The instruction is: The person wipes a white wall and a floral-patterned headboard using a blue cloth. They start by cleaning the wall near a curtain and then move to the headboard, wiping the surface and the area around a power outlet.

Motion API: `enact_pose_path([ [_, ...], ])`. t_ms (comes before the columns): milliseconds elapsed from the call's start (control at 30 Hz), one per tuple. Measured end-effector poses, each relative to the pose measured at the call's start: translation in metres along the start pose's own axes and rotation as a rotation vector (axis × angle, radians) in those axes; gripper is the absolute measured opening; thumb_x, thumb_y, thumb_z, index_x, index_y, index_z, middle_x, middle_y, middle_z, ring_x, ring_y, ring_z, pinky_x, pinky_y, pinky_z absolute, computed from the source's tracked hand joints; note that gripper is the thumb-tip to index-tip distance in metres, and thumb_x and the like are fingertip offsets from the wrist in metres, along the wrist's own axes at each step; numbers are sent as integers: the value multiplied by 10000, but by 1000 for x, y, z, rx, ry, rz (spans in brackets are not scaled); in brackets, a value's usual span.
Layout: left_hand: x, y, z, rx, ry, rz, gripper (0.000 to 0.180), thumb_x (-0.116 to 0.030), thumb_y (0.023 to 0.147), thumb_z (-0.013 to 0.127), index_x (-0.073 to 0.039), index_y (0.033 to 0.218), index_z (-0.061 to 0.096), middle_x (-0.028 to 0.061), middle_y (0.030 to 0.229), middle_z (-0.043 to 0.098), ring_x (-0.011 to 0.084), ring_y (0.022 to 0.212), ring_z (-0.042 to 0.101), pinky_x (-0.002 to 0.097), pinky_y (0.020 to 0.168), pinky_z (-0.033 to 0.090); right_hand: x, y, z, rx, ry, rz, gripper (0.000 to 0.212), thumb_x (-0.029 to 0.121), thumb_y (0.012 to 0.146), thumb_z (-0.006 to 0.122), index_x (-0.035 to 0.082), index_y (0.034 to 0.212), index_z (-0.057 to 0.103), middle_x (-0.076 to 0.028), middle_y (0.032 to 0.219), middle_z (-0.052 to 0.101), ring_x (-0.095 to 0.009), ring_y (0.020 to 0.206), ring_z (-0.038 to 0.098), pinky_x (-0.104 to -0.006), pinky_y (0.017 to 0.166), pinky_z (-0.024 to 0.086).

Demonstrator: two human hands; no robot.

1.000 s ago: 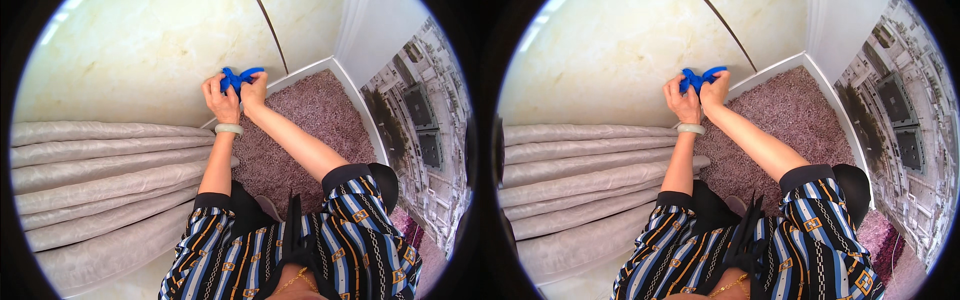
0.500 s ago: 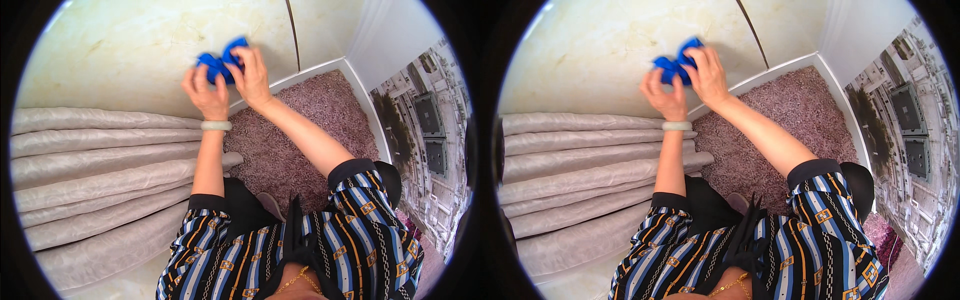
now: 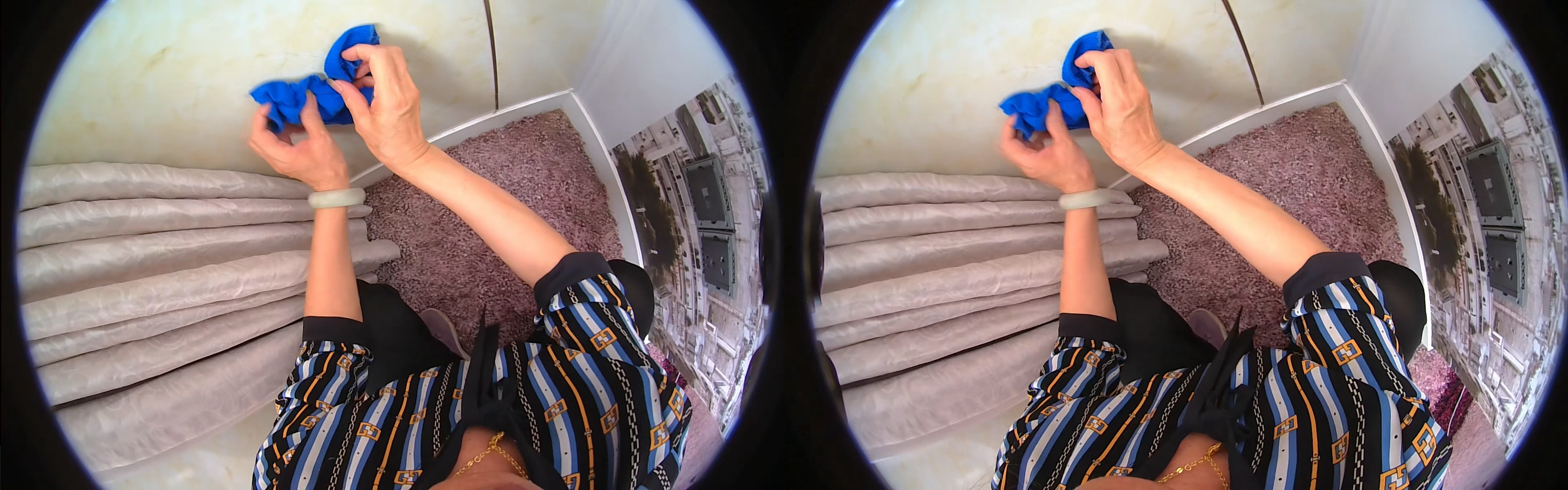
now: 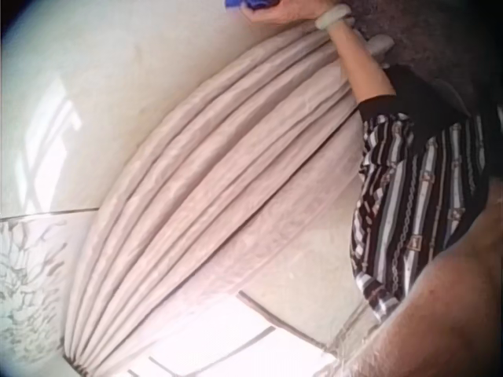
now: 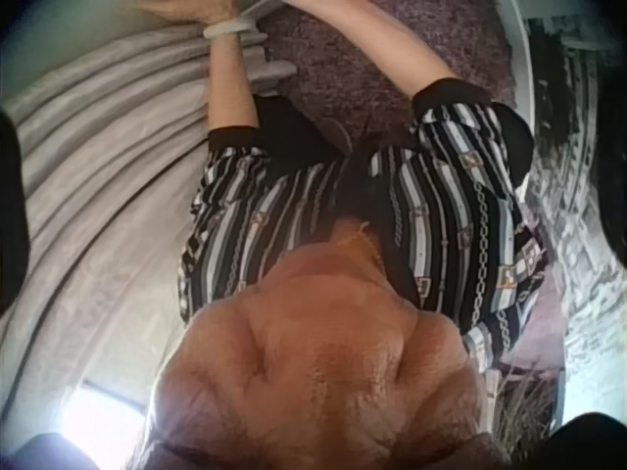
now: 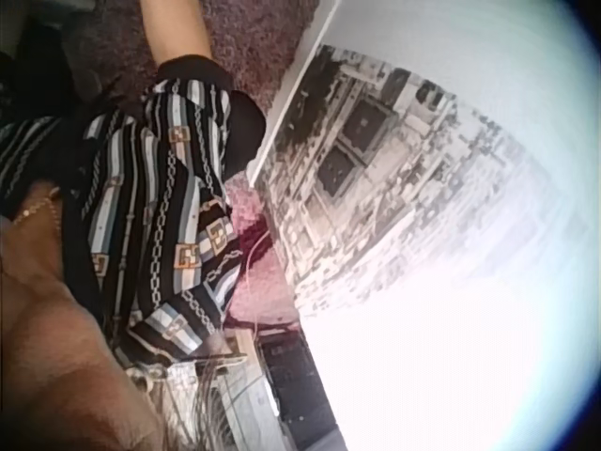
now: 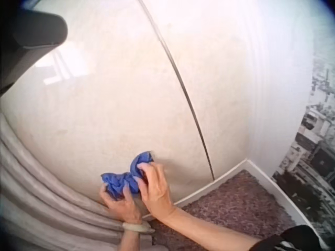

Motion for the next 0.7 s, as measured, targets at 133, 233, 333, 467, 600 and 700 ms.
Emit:
enact_pose_path([
  [133, 60, -48, -2, 81, 14, -93, 527, -148, 833, 741, 9, 1203, 400, 146, 1098, 480, 244, 944, 513, 347, 816, 463, -42, -54, 3, 95, -101, 18, 318, -19, 777, 664, 61, 1065, 555, -149, 968, 528, -364, 934, 551, -417, 783, 471],
  [233, 77, -80, 1, 200, 104, -139, 490, -112, 876, 694, 8, 1217, 362, 144, 1125, 458, 223, 997, 525, 331, 840, 487, -79, -91, 2, 148, -156, 233, 307, -55, 779, 644, 66, 1047, 560, -155, 972, 535, -346, 883, 565, -404, 748, 480],
  [333, 84, -85, 4, 198, 31, -291, 457, -64, 896, 657, 6, 1232, 356, 150, 1164, 444, 223, 1051, 498, 343, 879, 471, -83, -94, 6, 105, -161, 313, 292, -79, 786, 640, 58, 1033, 566, -157, 959, 542, -306, 816, 585, -371, 702, 500],
  [467, 49, -34, -8, 72, -259, -223, 408, -64, 933, 597, 21, 1237, 338, 158, 1166, 448, 234, 1033, 513, 370, 874, 483, -18, -52, 22, 116, -86, -36, 350, -70, 780, 640, 36, 1109, 588, -170, 1041, 568, -353, 936, 577, -405, 796, 500],
  [600, 72, -21, -34, -8, -173, -177, 443, -105, 940, 593, -12, 1262, 304, 160, 1153, 460, 263, 1001, 538, 392, 852, 485, 14, -48, 47, 212, -35, -199, 426, 23, 763, 672, 59, 1181, 594, -147, 1123, 568, -343, 1010, 553, -409, 858, 500],
  [700, 111, -66, -30, -51, 88, -320, 491, -137, 934, 600, -38, 1287, 275, 173, 1161, 459, 303, 993, 538, 414, 835, 476, -13, -75, 48, 305, -114, -153, 456, 105, 738, 700, 79, 1182, 598, -122, 1149, 560, -335, 1031, 540, -410, 878, 503],
])
Point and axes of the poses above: each hand's wrist, its own y-axis towards the middle knuckle, its own z-axis out of the palm, x = y × z, the point moved 8 cm from there along y, towards the middle knuckle
